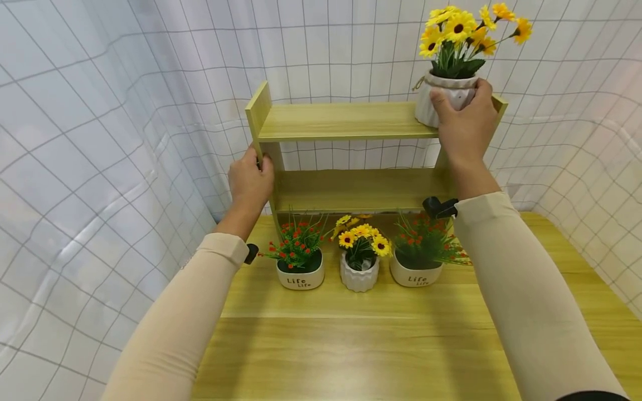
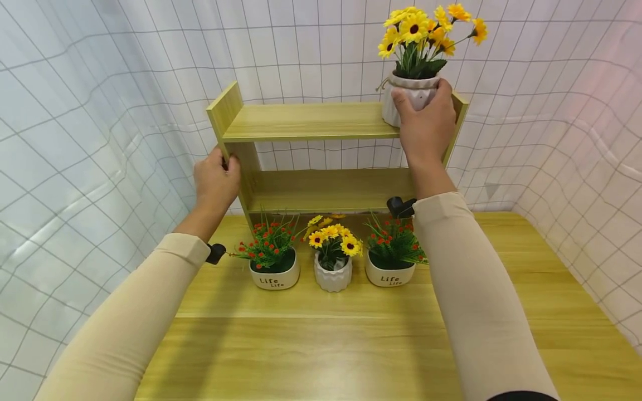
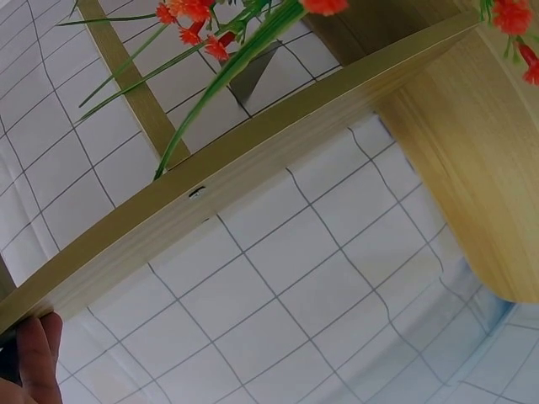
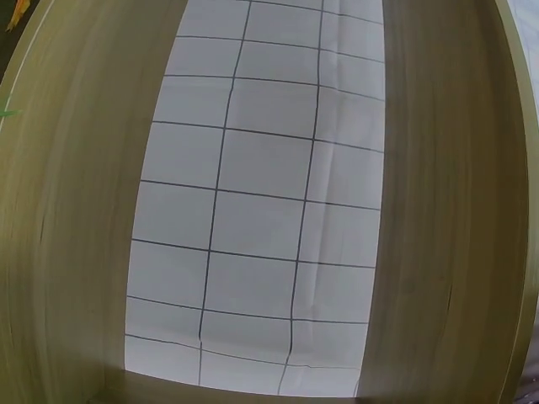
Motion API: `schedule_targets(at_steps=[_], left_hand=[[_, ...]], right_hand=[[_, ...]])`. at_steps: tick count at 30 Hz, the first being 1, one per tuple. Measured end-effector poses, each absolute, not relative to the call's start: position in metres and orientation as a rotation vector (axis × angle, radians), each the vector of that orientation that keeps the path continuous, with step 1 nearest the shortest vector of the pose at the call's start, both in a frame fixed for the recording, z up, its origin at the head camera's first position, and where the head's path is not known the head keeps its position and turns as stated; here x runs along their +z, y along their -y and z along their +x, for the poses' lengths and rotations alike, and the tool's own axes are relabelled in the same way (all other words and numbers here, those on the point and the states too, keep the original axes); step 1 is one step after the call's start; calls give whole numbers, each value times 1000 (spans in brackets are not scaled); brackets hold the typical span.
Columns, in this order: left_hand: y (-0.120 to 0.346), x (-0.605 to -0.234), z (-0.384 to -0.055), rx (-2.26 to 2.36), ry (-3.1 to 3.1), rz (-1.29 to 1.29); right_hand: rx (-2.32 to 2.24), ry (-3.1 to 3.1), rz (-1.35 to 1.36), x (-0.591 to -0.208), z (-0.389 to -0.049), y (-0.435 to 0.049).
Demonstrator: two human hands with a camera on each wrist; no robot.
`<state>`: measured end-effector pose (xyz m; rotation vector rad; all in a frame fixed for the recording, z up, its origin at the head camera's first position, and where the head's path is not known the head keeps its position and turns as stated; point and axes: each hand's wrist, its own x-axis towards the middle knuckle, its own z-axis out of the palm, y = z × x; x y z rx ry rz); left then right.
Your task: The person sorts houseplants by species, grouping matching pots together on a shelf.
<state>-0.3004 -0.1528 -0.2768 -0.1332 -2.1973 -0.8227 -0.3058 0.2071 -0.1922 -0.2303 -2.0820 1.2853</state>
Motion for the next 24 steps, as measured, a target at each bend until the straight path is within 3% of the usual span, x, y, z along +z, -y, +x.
schedule_targets(at_steps=[13,24], left_hand=[[152,-277,-301,-845,2207,-120],[153,-278,-303,-839,2211,-117]], right_hand=[[1300,2091,-118,-199,-302,-210],[1335,1893,-14,-226,-262,-214]])
